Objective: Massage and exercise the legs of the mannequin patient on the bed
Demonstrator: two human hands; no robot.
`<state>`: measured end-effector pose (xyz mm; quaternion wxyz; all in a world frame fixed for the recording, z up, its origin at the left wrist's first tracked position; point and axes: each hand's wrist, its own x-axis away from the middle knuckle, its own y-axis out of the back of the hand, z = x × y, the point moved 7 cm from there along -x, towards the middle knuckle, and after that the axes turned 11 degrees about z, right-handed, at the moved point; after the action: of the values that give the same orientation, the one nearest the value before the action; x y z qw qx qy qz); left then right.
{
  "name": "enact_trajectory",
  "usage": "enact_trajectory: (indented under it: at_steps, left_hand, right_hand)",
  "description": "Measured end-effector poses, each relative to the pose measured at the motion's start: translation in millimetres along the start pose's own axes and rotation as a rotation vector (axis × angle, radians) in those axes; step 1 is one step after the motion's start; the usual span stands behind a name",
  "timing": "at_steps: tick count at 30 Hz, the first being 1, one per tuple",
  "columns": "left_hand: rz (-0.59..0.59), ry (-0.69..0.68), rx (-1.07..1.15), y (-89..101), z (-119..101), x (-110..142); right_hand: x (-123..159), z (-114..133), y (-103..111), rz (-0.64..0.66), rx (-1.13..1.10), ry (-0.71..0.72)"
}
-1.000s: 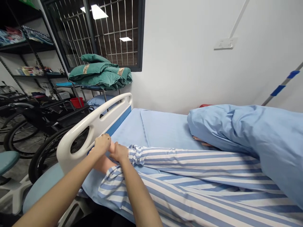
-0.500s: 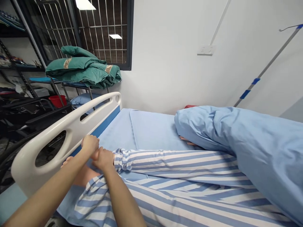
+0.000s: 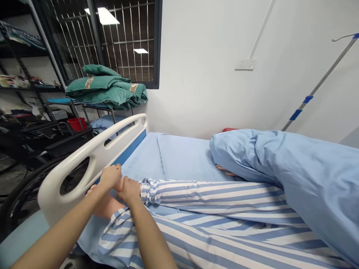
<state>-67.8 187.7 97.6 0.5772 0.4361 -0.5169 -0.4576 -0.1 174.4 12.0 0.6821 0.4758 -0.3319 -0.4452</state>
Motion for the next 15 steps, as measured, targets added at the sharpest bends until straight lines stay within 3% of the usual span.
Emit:
enact_trajectory:
  at_steps: [5,8,12,15]
  left_hand:
    - [-0.146,-0.025,-0.099,1.9,21.1,40.0]
    - [-0.223,0.028,0.009,-9.2,46.8,62.7]
    - [-0.279,0.129,0.258,-23.5,68.7,80.3]
    - [-0.282,0.174,0.262,-26.8,69.7,86.4]
  right_hand:
    - [5.9,4.5,9.3,0.043,-0.048,-0.007]
    - [16.3,10.4,17.5,0.044,-0.033,-0.013]
    - [44.2,24.8,34.7,-0.102,0.025,0.061]
    - [68.0,40.6,43.8,-0.211,0.008,0.209]
